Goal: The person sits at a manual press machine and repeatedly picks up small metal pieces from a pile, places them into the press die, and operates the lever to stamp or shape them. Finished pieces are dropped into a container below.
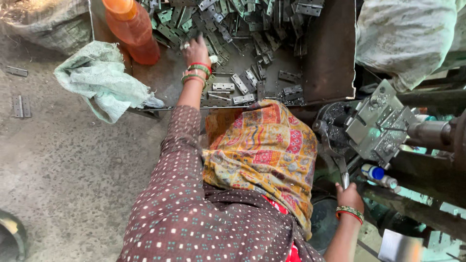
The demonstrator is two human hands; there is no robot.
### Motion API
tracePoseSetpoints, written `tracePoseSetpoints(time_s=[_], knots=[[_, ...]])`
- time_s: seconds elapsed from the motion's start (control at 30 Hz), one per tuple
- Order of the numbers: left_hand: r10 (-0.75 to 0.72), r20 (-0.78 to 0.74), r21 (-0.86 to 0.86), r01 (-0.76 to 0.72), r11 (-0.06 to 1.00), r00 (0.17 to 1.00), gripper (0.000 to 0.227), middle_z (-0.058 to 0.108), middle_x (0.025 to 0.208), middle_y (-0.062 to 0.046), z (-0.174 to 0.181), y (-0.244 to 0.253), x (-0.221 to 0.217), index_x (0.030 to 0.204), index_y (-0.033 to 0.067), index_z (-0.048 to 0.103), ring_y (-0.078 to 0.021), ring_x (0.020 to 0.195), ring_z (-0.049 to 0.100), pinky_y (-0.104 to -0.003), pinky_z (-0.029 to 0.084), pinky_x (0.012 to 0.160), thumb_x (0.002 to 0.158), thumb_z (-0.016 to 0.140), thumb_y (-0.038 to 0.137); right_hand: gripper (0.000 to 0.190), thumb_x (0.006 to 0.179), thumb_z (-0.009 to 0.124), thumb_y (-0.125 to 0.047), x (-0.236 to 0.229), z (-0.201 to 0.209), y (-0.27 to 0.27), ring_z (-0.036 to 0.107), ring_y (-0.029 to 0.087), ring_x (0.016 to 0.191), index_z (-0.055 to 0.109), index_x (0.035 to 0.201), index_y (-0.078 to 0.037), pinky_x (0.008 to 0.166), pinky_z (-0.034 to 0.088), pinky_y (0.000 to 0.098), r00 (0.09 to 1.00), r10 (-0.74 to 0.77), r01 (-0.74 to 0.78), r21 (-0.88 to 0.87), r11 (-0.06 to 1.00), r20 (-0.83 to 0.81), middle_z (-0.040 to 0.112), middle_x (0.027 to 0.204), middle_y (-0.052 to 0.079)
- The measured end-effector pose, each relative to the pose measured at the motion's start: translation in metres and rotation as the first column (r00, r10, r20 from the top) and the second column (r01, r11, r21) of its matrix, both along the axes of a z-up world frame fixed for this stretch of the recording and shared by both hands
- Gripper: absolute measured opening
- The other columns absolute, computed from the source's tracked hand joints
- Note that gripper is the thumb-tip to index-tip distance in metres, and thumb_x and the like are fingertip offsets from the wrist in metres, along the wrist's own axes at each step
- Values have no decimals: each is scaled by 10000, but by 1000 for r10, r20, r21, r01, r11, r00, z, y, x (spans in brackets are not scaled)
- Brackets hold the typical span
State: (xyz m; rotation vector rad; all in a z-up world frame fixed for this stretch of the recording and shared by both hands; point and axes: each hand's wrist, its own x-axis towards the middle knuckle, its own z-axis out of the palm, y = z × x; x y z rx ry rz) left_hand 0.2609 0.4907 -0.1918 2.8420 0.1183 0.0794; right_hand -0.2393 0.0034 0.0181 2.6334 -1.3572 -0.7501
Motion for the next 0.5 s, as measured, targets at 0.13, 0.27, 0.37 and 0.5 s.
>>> tracePoseSetpoints(time_s=[0.13,0.27,0.37,0.5], knots=[[86,-20,-465,-85,881,996,674,700,1109,-153,1,15,-58,1243,108,623,-389,1052,656,-497,502,933,705,947,353,540,1002,595,-533,2,2,1,696,521,995,591,1187,-25,835,550,593,1000,26,-25,-24,999,12,727,1035,332],[109,-101,-630,-149,762,989,489,705,1033,-164,2,16,-121,1069,132,708,-384,981,671,-461,530,860,706,942,363,530,1003,599,-522,-2,2,5,701,509,993,602,1176,-20,835,551,584,999,36,-35,-26,999,28,729,1046,316],[223,-52,-637,-204,744,973,436,680,1012,-169,1,17,-147,1068,137,721,-374,962,665,-451,535,858,743,926,343,524,1003,604,-516,0,4,4,703,503,991,608,1166,-18,832,552,577,997,56,-55,-27,998,43,729,1045,315],[275,173,-634,-107,766,946,456,615,1036,-211,-3,13,-149,1030,111,722,-398,928,638,-449,527,820,677,949,291,520,1007,607,-518,0,2,6,707,498,981,615,1166,-23,833,554,569,996,65,-63,-36,997,66,733,1035,309]])
